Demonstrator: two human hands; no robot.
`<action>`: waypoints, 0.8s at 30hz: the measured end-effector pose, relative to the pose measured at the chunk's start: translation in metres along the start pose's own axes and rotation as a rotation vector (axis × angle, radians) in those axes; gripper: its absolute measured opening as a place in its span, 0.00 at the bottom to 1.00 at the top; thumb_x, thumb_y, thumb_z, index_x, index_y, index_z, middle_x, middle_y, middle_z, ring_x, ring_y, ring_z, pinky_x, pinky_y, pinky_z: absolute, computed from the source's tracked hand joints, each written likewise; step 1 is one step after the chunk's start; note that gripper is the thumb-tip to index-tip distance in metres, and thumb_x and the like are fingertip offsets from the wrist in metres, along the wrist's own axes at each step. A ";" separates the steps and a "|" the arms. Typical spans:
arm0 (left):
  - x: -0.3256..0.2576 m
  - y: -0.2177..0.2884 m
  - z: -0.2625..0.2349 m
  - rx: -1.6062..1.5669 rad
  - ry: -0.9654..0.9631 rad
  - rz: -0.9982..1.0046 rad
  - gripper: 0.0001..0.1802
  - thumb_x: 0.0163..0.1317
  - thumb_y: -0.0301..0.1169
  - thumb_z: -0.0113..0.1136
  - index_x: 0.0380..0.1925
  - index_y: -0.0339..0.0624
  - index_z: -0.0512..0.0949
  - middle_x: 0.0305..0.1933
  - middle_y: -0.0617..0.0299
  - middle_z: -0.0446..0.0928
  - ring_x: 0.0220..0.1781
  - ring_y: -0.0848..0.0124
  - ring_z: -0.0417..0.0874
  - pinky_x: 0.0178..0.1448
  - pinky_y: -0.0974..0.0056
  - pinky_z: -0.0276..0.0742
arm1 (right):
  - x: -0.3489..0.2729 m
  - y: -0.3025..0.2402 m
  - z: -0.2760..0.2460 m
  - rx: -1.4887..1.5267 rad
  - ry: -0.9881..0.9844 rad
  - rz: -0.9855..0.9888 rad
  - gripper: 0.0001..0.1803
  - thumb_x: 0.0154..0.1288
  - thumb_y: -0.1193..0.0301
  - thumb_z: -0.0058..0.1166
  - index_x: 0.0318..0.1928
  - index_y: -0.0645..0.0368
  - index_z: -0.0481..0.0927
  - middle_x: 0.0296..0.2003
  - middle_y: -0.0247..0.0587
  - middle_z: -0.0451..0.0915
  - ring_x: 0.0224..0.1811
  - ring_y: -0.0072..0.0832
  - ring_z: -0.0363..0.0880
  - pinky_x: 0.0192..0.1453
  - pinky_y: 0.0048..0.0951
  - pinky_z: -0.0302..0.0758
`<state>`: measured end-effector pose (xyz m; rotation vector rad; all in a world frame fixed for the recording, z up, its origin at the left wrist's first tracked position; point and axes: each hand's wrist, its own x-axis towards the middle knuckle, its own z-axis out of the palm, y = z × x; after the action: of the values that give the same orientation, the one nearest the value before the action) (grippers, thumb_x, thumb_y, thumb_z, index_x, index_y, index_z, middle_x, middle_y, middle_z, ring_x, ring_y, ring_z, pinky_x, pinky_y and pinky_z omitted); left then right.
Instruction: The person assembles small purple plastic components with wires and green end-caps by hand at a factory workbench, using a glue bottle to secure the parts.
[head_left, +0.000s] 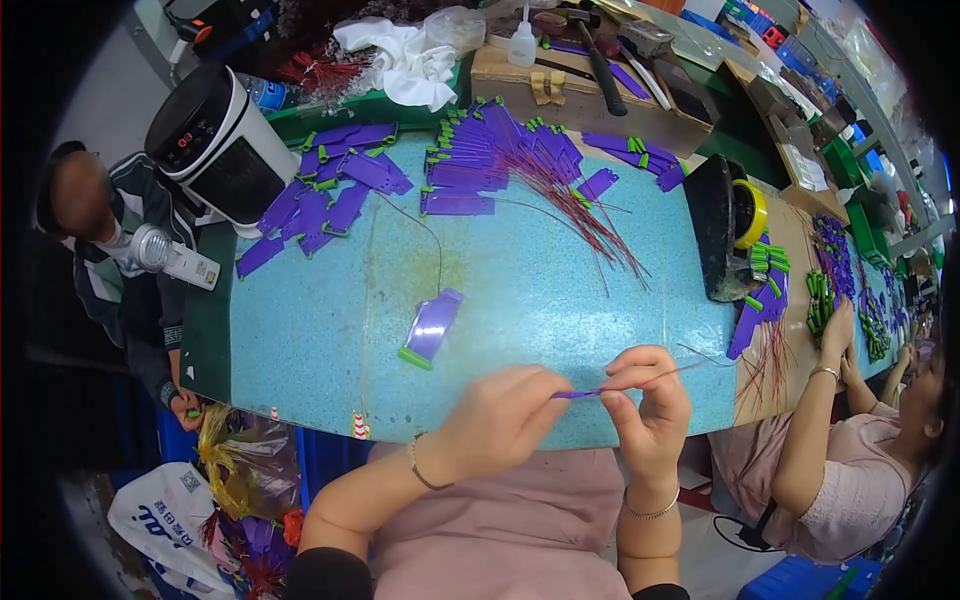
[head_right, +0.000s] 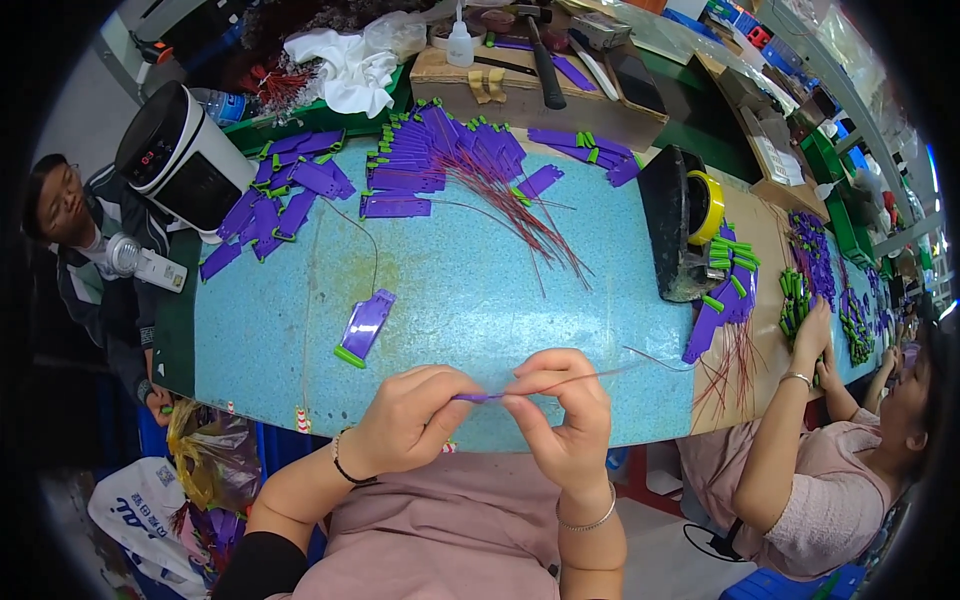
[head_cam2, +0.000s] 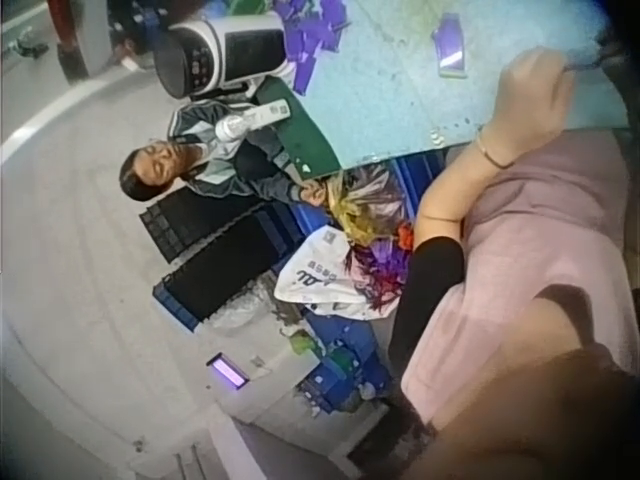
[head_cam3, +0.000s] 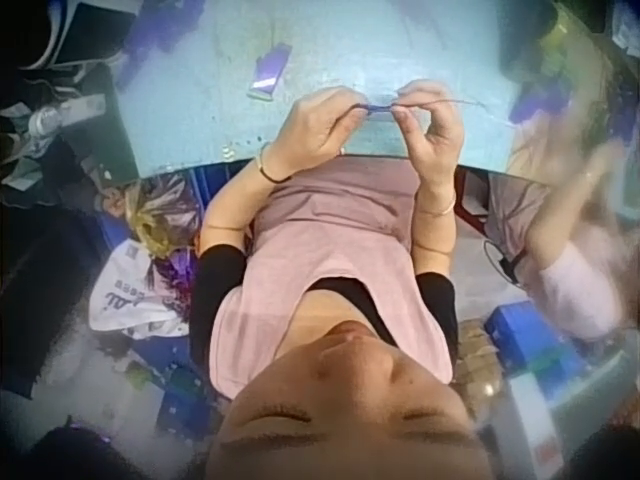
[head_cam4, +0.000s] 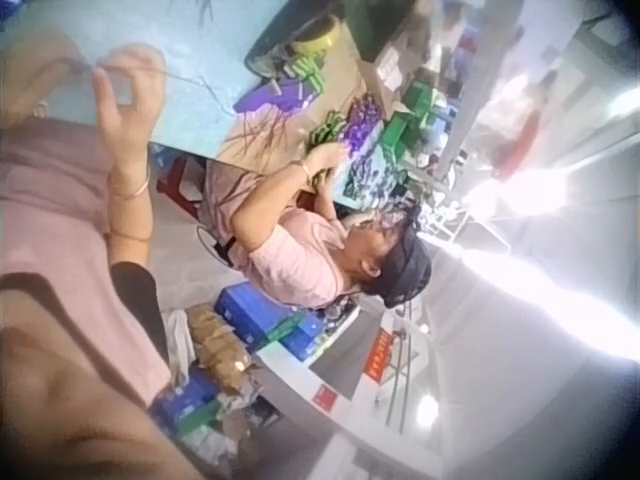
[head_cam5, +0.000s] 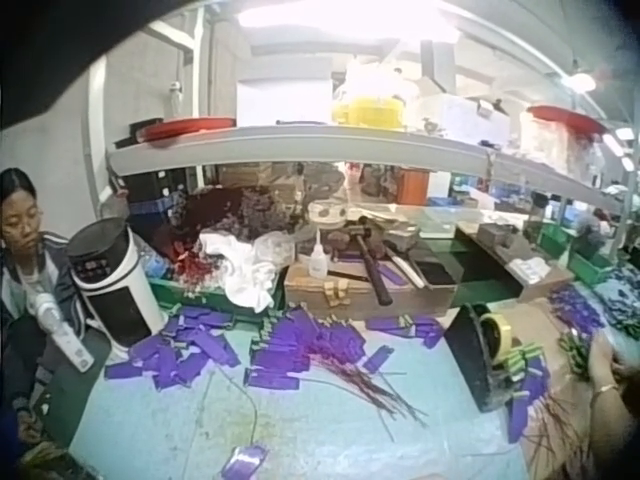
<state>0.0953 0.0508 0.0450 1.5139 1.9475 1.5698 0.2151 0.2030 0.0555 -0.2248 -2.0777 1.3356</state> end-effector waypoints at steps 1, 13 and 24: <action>-0.001 0.000 0.000 -0.012 -0.006 -0.003 0.06 0.64 0.24 0.55 0.38 0.35 0.78 0.31 0.52 0.77 0.29 0.57 0.79 0.34 0.60 0.74 | -0.001 -0.001 0.001 -0.002 0.015 -0.007 0.07 0.54 0.79 0.65 0.34 0.62 0.81 0.37 0.43 0.78 0.39 0.31 0.77 0.44 0.30 0.74; 0.001 -0.001 0.008 -0.092 0.053 -0.065 0.05 0.63 0.25 0.59 0.37 0.35 0.79 0.31 0.55 0.78 0.27 0.66 0.79 0.31 0.65 0.74 | -0.013 0.009 0.012 0.153 0.191 0.070 0.06 0.58 0.81 0.60 0.35 0.61 0.77 0.37 0.39 0.73 0.38 0.25 0.71 0.43 0.24 0.69; -0.007 -0.004 0.013 0.030 -0.002 -0.045 0.03 0.59 0.25 0.64 0.32 0.37 0.82 0.24 0.58 0.77 0.22 0.68 0.77 0.25 0.66 0.70 | -0.014 0.008 0.016 0.107 0.175 0.035 0.06 0.57 0.82 0.60 0.34 0.62 0.77 0.36 0.39 0.73 0.36 0.25 0.72 0.41 0.25 0.71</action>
<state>0.1050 0.0529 0.0332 1.4717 1.9984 1.5268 0.2147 0.1882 0.0386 -0.3210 -1.8596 1.3917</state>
